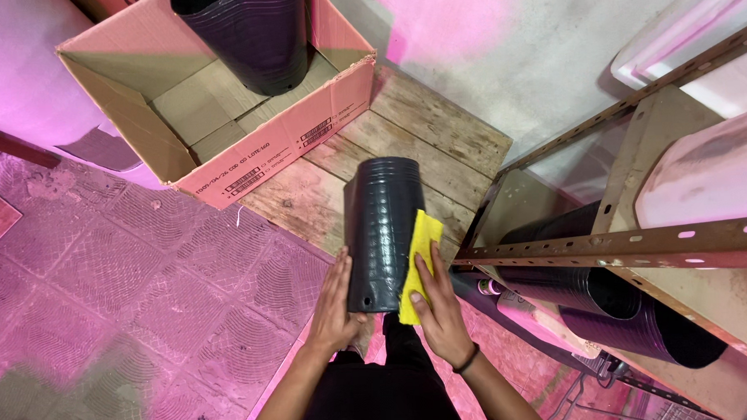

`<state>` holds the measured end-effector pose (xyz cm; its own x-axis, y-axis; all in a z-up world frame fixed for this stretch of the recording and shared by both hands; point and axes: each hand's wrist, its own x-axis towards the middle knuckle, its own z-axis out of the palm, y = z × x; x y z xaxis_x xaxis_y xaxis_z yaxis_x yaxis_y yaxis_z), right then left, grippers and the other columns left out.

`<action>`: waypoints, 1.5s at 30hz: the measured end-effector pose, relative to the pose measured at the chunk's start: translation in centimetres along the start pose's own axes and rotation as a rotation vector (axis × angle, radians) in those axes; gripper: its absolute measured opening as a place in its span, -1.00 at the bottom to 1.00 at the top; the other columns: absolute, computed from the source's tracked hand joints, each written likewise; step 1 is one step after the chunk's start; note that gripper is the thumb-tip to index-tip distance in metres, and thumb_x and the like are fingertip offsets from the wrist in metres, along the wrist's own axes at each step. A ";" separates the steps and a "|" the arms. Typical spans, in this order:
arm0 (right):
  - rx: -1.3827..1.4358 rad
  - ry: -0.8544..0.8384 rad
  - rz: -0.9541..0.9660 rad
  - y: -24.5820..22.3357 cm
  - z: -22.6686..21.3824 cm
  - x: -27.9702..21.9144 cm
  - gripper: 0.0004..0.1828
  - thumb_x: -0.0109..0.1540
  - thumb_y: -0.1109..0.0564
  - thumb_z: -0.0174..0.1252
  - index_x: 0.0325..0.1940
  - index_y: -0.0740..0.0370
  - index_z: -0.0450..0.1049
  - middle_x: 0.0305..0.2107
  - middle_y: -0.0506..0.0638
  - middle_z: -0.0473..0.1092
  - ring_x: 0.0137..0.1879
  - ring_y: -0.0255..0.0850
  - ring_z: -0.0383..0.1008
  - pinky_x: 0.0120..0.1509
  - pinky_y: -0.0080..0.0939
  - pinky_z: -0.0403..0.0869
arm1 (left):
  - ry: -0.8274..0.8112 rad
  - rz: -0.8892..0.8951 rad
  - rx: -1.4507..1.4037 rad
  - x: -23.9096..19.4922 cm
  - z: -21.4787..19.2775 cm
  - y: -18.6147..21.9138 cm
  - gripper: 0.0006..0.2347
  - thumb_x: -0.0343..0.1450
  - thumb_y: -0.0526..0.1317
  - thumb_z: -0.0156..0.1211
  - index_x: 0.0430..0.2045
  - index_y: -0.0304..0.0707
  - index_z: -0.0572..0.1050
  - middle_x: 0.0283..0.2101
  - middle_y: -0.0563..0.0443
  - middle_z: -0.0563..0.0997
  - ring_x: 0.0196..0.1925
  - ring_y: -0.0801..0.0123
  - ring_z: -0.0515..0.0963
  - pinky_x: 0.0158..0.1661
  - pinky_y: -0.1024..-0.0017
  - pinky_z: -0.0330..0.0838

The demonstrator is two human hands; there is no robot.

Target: The person picks up black plastic nursery pots from a box and wipes both the interior and exterior surfaces with a yellow cloth before placing them on a shelf.

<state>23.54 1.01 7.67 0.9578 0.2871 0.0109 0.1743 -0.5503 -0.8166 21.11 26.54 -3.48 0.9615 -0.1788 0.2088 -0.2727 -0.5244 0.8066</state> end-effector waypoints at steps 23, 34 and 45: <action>-0.388 -0.351 -0.204 10.3 0.0 4.0 -0.31 0.66 -0.32 -0.24 0.90 -0.36 0.19 0.92 -0.02 -0.17 0.98 0.36 -0.47 0.92 0.72 -0.28 | -0.188 0.134 0.396 3.7 1.6 3.3 -0.03 0.58 0.63 -0.12 0.85 0.01 0.14 0.93 -0.23 0.03 0.95 -0.29 -0.05 0.75 -0.46 -0.25; -0.321 -0.392 -0.215 4.5 0.6 0.2 -0.30 0.70 -0.26 -0.18 0.97 -0.30 0.08 0.95 0.04 -0.22 1.00 0.39 -0.52 0.93 0.68 -0.31 | -0.147 0.083 0.560 1.3 0.2 1.0 -0.11 0.58 0.56 0.13 0.83 0.20 0.20 0.92 -0.03 0.12 0.94 -0.25 -0.03 0.72 -0.50 -0.20; -0.430 -0.433 0.019 5.8 3.8 6.4 -0.27 0.67 -0.28 -0.28 0.99 -0.41 -0.05 0.94 -0.08 -0.39 0.97 0.29 -0.67 0.93 0.61 -0.26 | -0.101 -0.054 0.564 0.0 -1.8 -1.5 -0.24 0.68 0.39 0.00 0.80 0.07 0.25 0.92 -0.02 0.10 0.96 -0.16 -0.09 0.77 -0.40 -0.30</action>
<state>29.80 2.68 0.81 0.7975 0.5170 -0.3109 0.3207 -0.7998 -0.5074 21.53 28.78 -3.71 0.9739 -0.2039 0.0994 -0.2266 -0.8929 0.3890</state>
